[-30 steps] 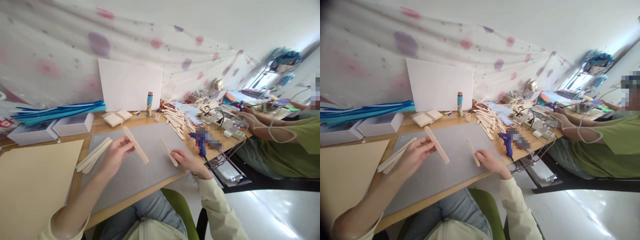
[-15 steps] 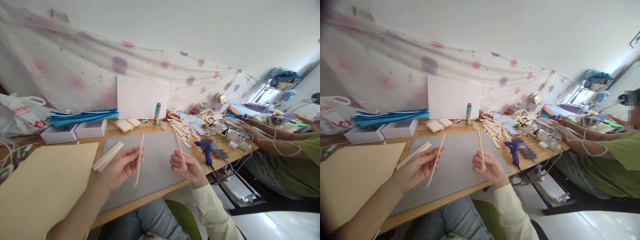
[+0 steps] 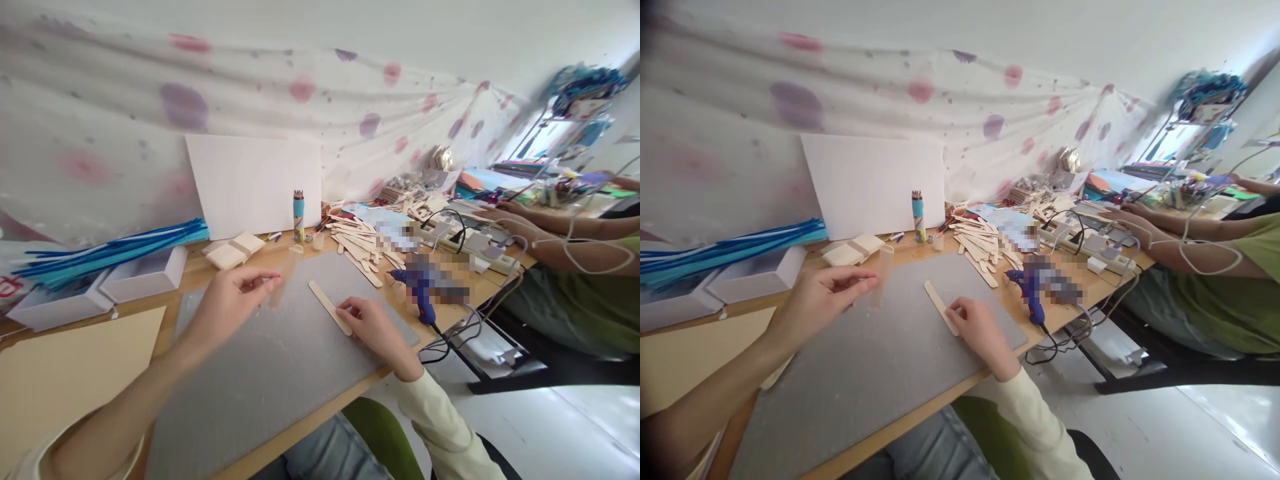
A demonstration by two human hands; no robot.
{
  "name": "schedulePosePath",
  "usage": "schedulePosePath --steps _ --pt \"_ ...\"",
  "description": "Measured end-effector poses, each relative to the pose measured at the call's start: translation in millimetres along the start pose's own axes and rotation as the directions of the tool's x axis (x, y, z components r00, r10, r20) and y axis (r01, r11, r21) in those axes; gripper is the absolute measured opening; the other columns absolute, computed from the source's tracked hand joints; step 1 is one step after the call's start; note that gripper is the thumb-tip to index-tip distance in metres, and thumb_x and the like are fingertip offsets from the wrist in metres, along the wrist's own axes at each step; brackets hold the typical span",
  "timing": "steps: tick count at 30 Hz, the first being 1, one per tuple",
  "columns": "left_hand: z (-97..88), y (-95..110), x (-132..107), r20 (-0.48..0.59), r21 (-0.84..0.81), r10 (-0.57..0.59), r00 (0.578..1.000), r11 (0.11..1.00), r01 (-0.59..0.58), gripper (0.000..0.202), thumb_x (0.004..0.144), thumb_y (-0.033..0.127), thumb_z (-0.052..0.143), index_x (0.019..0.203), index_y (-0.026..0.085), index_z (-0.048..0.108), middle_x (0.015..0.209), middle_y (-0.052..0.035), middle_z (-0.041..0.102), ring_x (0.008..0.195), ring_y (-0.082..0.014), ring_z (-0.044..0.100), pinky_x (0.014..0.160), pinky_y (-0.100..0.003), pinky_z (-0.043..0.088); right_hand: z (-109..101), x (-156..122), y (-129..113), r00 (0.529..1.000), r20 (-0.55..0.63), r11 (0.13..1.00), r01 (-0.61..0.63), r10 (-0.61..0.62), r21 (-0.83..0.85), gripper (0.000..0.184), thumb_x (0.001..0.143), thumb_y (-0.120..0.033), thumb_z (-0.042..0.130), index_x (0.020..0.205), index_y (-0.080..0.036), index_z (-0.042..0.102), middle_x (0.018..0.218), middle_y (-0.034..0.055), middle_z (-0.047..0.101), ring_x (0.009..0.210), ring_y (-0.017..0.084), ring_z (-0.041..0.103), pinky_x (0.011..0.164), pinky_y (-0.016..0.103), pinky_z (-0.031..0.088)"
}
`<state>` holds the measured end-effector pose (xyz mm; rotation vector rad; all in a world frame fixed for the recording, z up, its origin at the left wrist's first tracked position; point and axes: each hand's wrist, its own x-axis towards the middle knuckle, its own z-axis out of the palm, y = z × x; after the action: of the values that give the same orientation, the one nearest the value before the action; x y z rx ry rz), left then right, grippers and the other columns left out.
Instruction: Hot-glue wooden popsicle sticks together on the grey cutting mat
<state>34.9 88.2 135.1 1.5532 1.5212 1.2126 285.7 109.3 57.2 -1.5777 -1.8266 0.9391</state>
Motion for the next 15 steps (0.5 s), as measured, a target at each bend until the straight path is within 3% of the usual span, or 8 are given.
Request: schedulePosePath --steps 2,4,5,8,9,10,12,15 --pt "9.7 -8.2 5.9 0.061 -0.058 0.012 0.998 0.998 -0.008 0.021 0.071 0.04 0.073 0.081 0.023 0.079 0.06 -0.001 0.071 0.044 -0.0143 0.055 0.045 -0.026 0.042 -11.5 -15.8 11.9 0.997 -0.075 0.998 -0.013 0.009 -0.061 0.027 0.085 -0.043 0.056 0.072 -0.021 0.065 0.061 0.0019 0.061 0.059 0.019 0.054 0.055 0.029 0.036" --pt "20.0 -19.0 10.0 0.09 -0.123 -0.002 0.996 0.992 0.013 0.018 0.069 0.038 0.076 0.078 0.024 0.08 0.07 -0.0037 0.077 0.055 -0.0185 0.065 0.052 -0.028 0.051 -28.2 -34.2 33.9 0.979 -0.194 0.989 -0.092 0.069 -0.113 0.039 0.087 -0.053 0.053 0.065 -0.022 0.059 0.056 0.0016 0.055 0.055 0.019 0.049 0.052 0.03 0.034" --pt "24.9 -24.7 12.2 0.099 -0.143 -0.012 0.995 0.989 0.026 0.016 0.066 0.037 0.078 0.077 0.025 0.08 0.076 -0.0044 0.078 0.063 -0.0209 0.069 0.059 -0.03 0.055 -37.8 -42.0 47.1 0.943 -0.314 0.975 -0.164 0.111 -0.147 0.042 0.086 -0.059 0.052 0.066 -0.023 0.058 0.054 0.0001 0.052 0.052 0.018 0.048 0.05 0.029 0.034" --pt "38.8 -41.7 20.8 0.122 -0.218 -0.111 0.986 0.967 0.135 0.018 0.062 0.036 0.083 0.077 0.025 0.08 0.082 -0.0049 0.079 0.076 -0.0239 0.072 0.071 -0.033 0.059 -66.1 -48.7 82.3 0.698 -0.709 0.941 -0.299 0.103 -0.157 0.051 0.073 -0.073 0.059 0.082 -0.022 0.056 0.066 0.0022 0.057 0.055 0.02 0.052 0.051 0.032 0.039" --pt "43.6 -47.3 24.3 0.119 -0.265 -0.158 0.98 0.946 0.184 0.019 0.063 0.037 0.083 0.077 0.025 0.08 0.083 -0.0051 0.079 0.077 -0.0239 0.072 0.074 -0.034 0.059 -73.8 -44.0 89.8 0.643 -0.765 0.941 -0.285 0.048 -0.18 0.058 0.07 -0.076 0.059 0.088 -0.021 0.057 0.076 0.0066 0.061 0.064 0.023 0.057 0.056 0.034 0.042" --pt "48.5 -52.8 27.9 0.111 -0.311 -0.2 0.974 0.923 0.225 0.021 0.063 0.038 0.083 0.078 0.023 0.079 0.083 -0.0051 0.079 0.079 -0.0235 0.072 0.076 -0.035 0.059 -80.0 -36.4 94.7 0.628 -0.778 0.936 -0.27 -0.006 -0.225 0.064 0.067 -0.078 0.059 0.092 -0.019 0.058 0.083 0.0107 0.063 0.073 0.027 0.059 0.063 0.038 0.045" --pt "58.7 -63.0 34.3 0.087 -0.38 -0.255 0.963 0.885 0.268 0.025 0.063 0.04 0.085 0.077 0.021 0.076 0.082 -0.0043 0.079 0.079 -0.0214 0.072 0.079 -0.035 0.059 -87.4 -16.0 97.5 0.716 -0.695 0.914 -0.241 -0.059 -0.325 0.064 0.068 -0.079 0.055 0.085 -0.018 0.062 0.082 0.013 0.065 0.08 0.032 0.06 0.072 0.044 0.045" --pt "71.2 -73.2 39.2 0.106 -0.418 -0.28 0.954 0.858 0.298 0.034 0.061 0.039 0.087 0.083 0.019 0.07 0.076 -0.003 0.078 0.071 -0.0188 0.071 0.076 -0.035 0.059 -88.7 12.1 93.3 0.863 -0.506 0.92 -0.21 0.014 -0.332 0.049 0.073 -0.07 0.056 0.066 -0.021 0.06 0.064 0.0068 0.061 0.067 0.027 0.059 0.065 0.04 0.044"
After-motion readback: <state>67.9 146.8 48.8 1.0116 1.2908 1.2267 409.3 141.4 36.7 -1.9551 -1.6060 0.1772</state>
